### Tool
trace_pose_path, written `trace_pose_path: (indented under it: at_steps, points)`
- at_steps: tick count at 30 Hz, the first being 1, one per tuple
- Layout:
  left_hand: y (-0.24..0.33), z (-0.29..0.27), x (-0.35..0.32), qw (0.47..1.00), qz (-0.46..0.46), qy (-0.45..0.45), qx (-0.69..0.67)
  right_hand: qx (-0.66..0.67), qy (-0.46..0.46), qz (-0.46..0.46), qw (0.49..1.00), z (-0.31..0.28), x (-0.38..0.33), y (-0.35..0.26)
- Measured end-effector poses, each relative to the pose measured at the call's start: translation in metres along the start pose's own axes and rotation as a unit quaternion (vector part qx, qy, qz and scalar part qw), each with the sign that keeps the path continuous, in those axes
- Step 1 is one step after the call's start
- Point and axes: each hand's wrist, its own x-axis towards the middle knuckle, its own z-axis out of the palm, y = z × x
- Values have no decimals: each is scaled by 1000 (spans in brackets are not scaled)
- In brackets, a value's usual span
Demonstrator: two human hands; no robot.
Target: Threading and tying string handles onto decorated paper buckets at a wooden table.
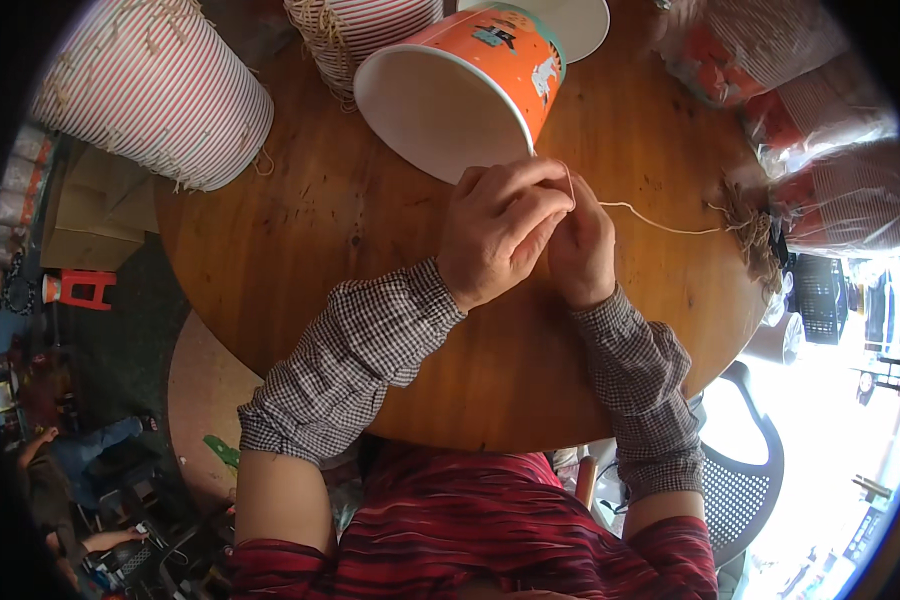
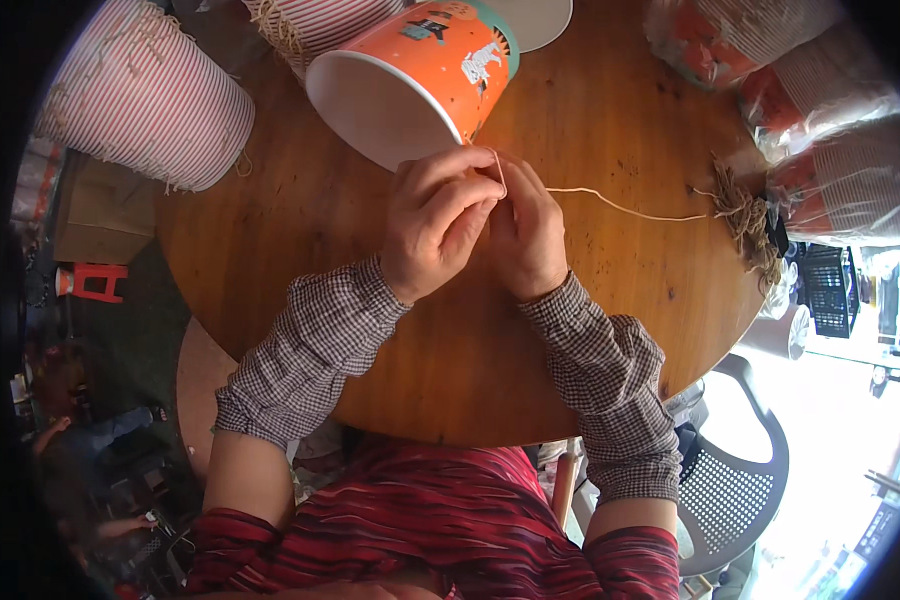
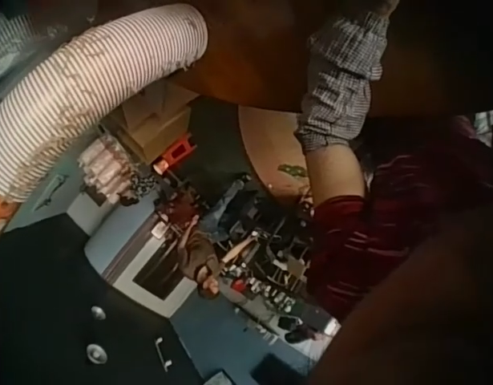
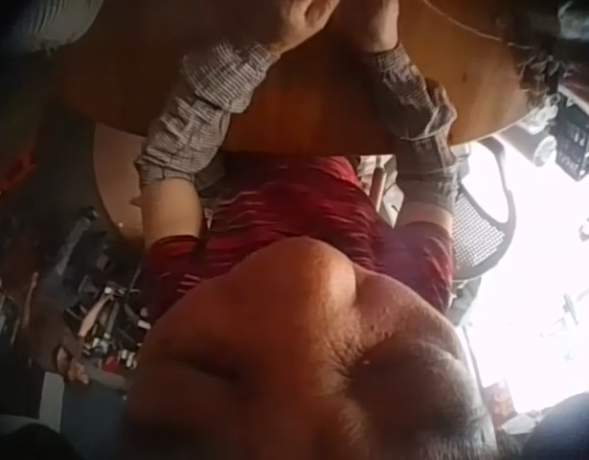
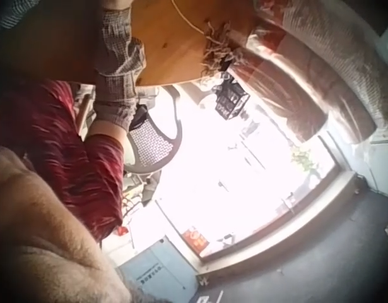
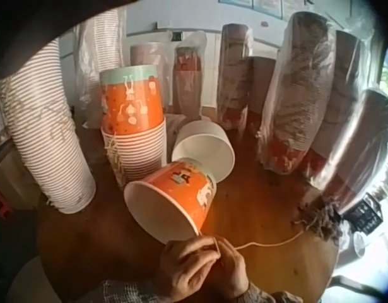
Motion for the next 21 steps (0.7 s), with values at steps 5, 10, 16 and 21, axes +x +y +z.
trace_pose_path:
  at_steps: [5, 10, 16, 21]
  points:
    - [-10, 4, -5, 997, -17, 29, -76, -76, -29, -15, 997, 2, -4, -18]
    - [-6, -5, 3, 996, -29, -6, -88, -169, -32, -55, 984, -3, -10, -17]
    - [-17, -2, 11, 987, -48, -8, -155, -256, -75, -117, 957, -11, -8, -19]
    - [-16, -3, 15, 989, -50, -9, -141, -225, -31, -100, 969, -17, 1, -28]
